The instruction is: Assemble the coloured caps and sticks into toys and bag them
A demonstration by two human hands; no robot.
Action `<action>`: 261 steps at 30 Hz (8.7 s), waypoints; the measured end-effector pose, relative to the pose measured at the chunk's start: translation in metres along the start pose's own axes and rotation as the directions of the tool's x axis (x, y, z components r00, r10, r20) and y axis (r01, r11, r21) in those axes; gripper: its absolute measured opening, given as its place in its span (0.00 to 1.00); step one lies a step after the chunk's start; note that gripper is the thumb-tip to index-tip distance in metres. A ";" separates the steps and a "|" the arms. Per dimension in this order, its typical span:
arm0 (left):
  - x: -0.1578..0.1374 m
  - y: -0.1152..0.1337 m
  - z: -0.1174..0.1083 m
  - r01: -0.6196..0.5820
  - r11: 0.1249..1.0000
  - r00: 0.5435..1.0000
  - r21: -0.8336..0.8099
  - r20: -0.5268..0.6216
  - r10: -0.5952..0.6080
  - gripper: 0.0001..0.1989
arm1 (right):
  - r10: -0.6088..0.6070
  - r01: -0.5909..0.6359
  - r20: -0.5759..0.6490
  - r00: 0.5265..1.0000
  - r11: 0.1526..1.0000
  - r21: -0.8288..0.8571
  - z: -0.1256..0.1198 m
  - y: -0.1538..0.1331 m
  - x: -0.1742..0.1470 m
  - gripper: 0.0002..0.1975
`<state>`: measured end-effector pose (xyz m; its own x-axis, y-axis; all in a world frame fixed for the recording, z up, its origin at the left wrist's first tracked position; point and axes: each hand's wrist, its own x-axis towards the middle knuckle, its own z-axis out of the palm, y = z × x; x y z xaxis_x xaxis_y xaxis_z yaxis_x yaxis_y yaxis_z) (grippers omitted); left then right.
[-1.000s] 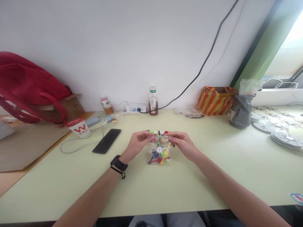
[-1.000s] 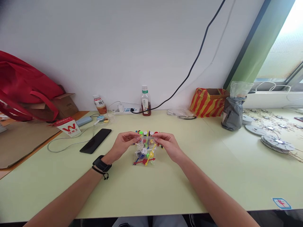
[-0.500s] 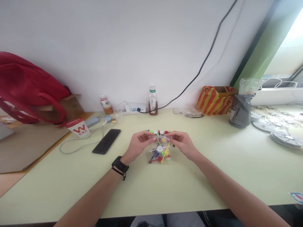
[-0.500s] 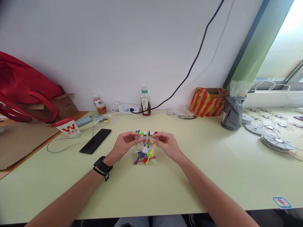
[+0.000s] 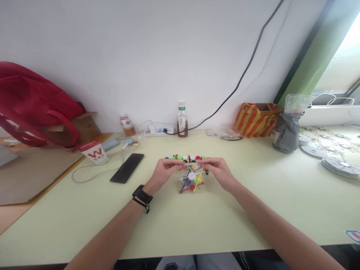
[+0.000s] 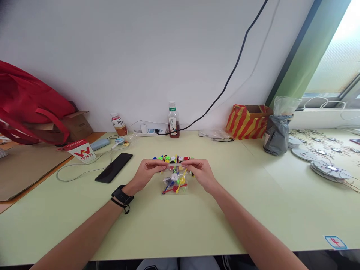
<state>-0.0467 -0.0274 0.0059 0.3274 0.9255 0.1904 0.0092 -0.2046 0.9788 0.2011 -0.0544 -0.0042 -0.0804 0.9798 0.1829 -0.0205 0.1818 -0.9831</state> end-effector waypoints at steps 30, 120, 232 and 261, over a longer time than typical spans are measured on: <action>-0.002 -0.002 0.008 -0.033 0.997 0.998 0.069 0.058 0.029 0.19 | -0.044 0.068 0.195 0.980 0.990 -0.120 0.005 -0.013 -0.006 0.13; -0.003 -0.008 0.041 -0.330 0.720 0.941 0.610 0.154 0.301 0.02 | 0.080 -0.192 -0.174 0.981 0.389 -0.901 -0.047 0.025 0.022 0.05; 0.008 -0.012 0.036 0.000 0.997 0.997 -0.077 0.076 0.006 0.16 | -0.122 0.142 0.125 0.985 0.974 -0.174 -0.008 -0.007 -0.006 0.18; 0.007 -0.013 0.036 0.029 0.995 0.996 -0.092 0.090 -0.020 0.16 | -0.182 0.216 0.136 0.974 0.927 -0.308 -0.009 -0.001 -0.009 0.25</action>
<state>-0.0106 -0.0298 -0.0085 0.4111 0.8969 0.1629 -0.0687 -0.1477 0.9866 0.2106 -0.0627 -0.0045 -0.2100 0.9100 0.3574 0.2703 0.4053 -0.8733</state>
